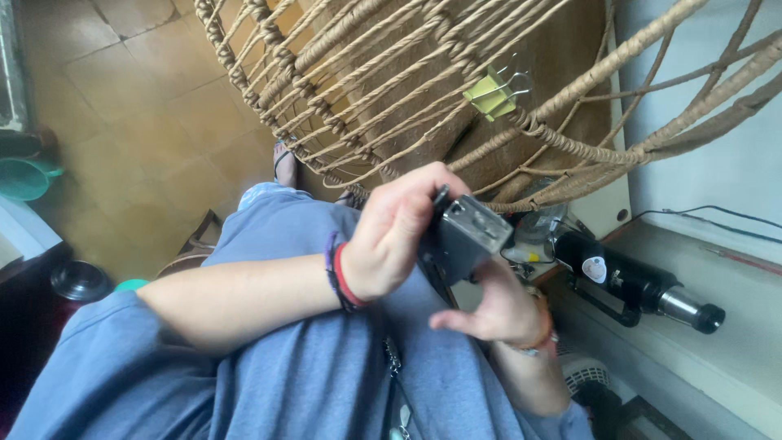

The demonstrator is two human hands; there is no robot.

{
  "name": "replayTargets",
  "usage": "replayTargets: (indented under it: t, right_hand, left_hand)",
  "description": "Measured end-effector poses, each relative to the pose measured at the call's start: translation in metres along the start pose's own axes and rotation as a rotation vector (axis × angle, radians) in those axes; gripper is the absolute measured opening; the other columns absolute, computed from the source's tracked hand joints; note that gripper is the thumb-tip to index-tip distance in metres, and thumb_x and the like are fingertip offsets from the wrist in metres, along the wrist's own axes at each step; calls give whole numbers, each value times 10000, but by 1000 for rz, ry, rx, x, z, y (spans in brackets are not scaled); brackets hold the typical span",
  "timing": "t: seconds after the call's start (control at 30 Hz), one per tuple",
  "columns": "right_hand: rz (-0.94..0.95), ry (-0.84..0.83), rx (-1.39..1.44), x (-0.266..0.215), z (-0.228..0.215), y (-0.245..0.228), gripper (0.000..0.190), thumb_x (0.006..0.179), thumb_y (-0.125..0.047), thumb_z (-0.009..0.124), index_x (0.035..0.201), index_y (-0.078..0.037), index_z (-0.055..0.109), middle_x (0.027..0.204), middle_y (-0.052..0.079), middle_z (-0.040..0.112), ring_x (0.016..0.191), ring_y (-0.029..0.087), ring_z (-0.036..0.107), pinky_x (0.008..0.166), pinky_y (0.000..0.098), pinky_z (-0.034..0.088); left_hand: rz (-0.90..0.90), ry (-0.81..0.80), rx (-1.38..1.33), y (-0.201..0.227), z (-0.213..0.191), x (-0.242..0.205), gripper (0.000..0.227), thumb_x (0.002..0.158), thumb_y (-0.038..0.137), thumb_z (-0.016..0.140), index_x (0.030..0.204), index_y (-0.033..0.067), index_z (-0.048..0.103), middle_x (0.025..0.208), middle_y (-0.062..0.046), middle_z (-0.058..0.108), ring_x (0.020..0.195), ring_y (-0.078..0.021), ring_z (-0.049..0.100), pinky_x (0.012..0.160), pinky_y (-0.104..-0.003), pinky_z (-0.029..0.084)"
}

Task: The person weaves a cord through a wicker chair frame and cuts the cord using pliers.

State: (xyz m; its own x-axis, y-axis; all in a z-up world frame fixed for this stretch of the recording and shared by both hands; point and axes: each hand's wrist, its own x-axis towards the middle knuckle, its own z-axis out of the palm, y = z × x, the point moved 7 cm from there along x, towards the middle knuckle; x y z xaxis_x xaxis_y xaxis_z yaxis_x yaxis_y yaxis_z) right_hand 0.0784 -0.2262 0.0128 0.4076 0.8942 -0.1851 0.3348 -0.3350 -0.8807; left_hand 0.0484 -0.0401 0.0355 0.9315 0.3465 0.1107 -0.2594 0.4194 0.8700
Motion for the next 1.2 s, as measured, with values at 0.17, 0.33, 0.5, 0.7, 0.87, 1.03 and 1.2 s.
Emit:
replayTargets:
  t: [0.17, 0.33, 0.5, 0.7, 0.87, 1.03, 1.2]
  right_hand:
    - [-41, 162, -38, 17, 4, -7, 403, 801, -173, 821, 1125, 29, 694, 1119, 204, 703, 1136, 302, 661, 1086, 500, 444]
    - [144, 221, 126, 27, -21, -10, 367, 922, -69, 638, 1276, 14, 590, 1198, 132, 706, 1122, 243, 711, 1097, 349, 527]
    - [136, 264, -427, 39, -60, -10, 616, 828, -176, 722, 1350, 105, 557, 1266, 263, 601, 1186, 394, 619, 1074, 435, 486]
    - [246, 189, -373, 57, -55, -9, 556, 811, -175, 753, 1302, 26, 585, 1288, 166, 685, 1170, 314, 680, 1033, 374, 514]
    - [219, 132, -319, 70, -51, -6, 455, 825, -175, 729, 1215, 33, 621, 1188, 183, 693, 1108, 331, 679, 1011, 385, 505]
    - [204, 85, -292, 74, -48, -3, 449, 832, -177, 727, 1215, 27, 609, 1162, 183, 692, 1078, 348, 682, 989, 395, 509]
    - [232, 91, -310, 75, -49, 2, 453, 816, -177, 744, 1210, 11, 623, 1140, 166, 703, 1061, 332, 695, 977, 383, 518]
  left_hand:
    - [106, -104, 101, 19, 6, 10, 514, 1104, 427, 302, 1020, 60, 652, 942, -128, 649, 866, -302, 637, 784, -399, 529]
    - [340, 39, 715, 48, -45, 21, 306, 1056, 288, 530, 1108, 5, 634, 1062, -149, 652, 993, -328, 635, 928, -434, 486]
    - [197, -21, 883, 24, -51, 26, 208, 1025, 283, 684, 1074, 83, 650, 893, -12, 695, 751, -210, 568, 744, -318, 475]
    - [4, -148, 582, 20, -54, 37, 188, 1055, 219, 538, 967, 101, 654, 792, -12, 643, 692, -219, 498, 698, -340, 422]
    - [-54, -191, 499, 12, -57, 43, 201, 1052, 238, 531, 982, 108, 667, 798, -9, 656, 710, -209, 532, 689, -327, 448]
    - [-50, -217, 473, 10, -60, 47, 201, 1057, 220, 521, 964, 102, 655, 807, -7, 665, 697, -212, 514, 703, -324, 441]
    - [-42, -238, 469, 8, -62, 47, 197, 1056, 223, 524, 954, 100, 639, 829, -12, 673, 698, -226, 522, 708, -336, 453]
